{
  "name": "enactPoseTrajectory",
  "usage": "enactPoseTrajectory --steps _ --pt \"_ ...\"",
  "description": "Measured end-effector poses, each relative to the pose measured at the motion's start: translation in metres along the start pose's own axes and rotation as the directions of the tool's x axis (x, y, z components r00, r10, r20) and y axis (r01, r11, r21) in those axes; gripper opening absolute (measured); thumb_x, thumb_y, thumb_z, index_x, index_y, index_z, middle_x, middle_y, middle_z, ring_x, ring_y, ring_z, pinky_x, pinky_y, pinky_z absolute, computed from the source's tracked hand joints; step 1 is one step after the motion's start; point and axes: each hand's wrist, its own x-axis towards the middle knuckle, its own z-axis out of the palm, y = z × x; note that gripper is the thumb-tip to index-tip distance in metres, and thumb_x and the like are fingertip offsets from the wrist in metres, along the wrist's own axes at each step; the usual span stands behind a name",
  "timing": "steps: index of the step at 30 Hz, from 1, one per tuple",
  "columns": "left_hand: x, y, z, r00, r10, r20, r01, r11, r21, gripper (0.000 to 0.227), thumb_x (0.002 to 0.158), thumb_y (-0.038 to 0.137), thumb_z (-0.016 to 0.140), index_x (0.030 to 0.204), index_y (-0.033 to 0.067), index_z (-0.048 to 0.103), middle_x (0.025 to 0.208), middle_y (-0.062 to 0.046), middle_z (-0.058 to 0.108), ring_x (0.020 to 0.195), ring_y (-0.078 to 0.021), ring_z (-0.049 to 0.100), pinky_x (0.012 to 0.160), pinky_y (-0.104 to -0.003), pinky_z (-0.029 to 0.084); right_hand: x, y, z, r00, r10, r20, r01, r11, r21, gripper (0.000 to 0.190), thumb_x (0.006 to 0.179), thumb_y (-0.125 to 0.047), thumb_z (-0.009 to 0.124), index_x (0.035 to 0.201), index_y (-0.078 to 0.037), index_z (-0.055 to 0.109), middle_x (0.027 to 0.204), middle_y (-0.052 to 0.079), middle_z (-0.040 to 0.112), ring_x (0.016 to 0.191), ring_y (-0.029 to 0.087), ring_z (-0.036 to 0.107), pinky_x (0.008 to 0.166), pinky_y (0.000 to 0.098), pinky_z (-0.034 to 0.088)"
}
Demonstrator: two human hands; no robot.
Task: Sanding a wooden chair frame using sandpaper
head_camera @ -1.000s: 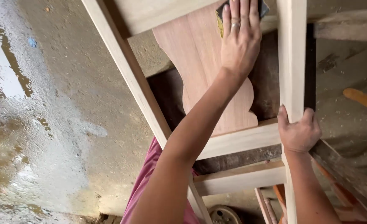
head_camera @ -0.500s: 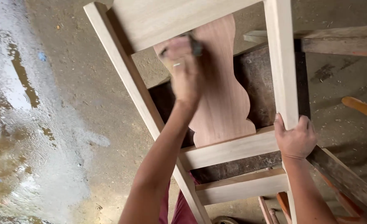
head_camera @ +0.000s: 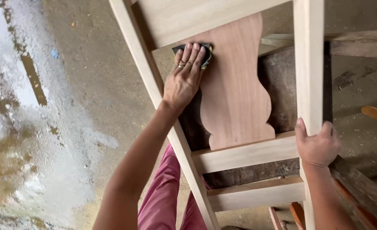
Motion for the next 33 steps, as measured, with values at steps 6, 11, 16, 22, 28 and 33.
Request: enactPoseTrajectory --steps 6,11,16,22,28,33 --pt "0.106 0.046 0.007 0.892 0.328 0.311 -0.329 0.943 -0.053 0.059 0.12 0.005 0.064 0.163 0.0017 0.024 0.168 -0.015 0.022 0.155 -0.0303 0.017 0.131 -0.047 0.017 -0.002 0.001 -0.001 1.0 -0.003 0.024 0.002 1.0 0.025 0.064 0.113 -0.058 0.072 0.087 -0.001 0.055 0.073 0.011 0.053 0.065 0.024 0.056 0.054 0.0357 0.041" --pt "0.109 0.03 -0.053 0.716 0.311 0.625 -0.385 0.923 -0.019 0.055 0.12 0.037 0.012 0.166 0.01 -0.003 0.172 -0.005 -0.007 0.159 -0.018 -0.004 0.135 -0.036 0.001 -0.001 0.007 0.002 0.999 -0.027 0.028 0.025 0.997 0.079 0.063 0.111 -0.055 0.077 0.089 -0.001 0.054 0.075 0.011 0.056 0.064 0.024 0.056 0.055 0.0357 0.042" --pt "0.061 -0.015 -0.029 0.805 0.371 0.462 -0.375 0.923 -0.088 0.054 0.115 0.028 0.024 0.165 0.0082 0.012 0.171 -0.01 0.013 0.159 -0.0243 0.013 0.133 -0.04 0.01 0.005 -0.006 -0.013 1.0 0.014 0.022 -0.016 0.997 0.082 0.06 0.11 -0.053 0.075 0.09 0.001 0.056 0.079 0.015 0.059 0.072 0.03 0.064 0.057 0.0398 0.048" --pt "0.127 0.047 0.037 0.871 0.461 0.171 -0.444 0.886 -0.129 0.057 0.117 0.01 0.058 0.161 0.0057 0.023 0.167 -0.013 0.032 0.156 -0.0273 0.026 0.131 -0.042 0.027 0.006 0.002 -0.01 1.0 -0.01 0.025 0.008 0.998 0.068 0.061 0.108 -0.056 0.074 0.089 -0.001 0.056 0.079 0.014 0.059 0.069 0.029 0.062 0.054 0.0383 0.045" --pt "0.048 -0.013 -0.033 0.879 0.304 0.366 -0.236 0.947 -0.219 0.049 0.117 0.023 0.031 0.163 0.0086 0.022 0.168 -0.01 0.021 0.157 -0.025 0.017 0.132 -0.043 0.013 0.002 0.0 -0.005 0.999 0.007 0.036 -0.01 0.994 0.104 0.062 0.108 -0.054 0.079 0.088 -0.001 0.053 0.079 0.013 0.058 0.071 0.029 0.062 0.055 0.0384 0.045" --pt "0.068 0.003 -0.003 0.87 0.333 0.365 -0.339 0.94 -0.049 0.056 0.117 0.012 0.051 0.164 0.0024 0.022 0.17 -0.015 0.018 0.157 -0.0312 0.012 0.132 -0.048 0.011 0.015 -0.006 -0.013 0.999 0.032 0.02 -0.034 0.997 0.073 0.062 0.111 -0.057 0.068 0.091 0.0 0.058 0.08 0.014 0.062 0.073 0.028 0.067 0.057 0.0371 0.05"
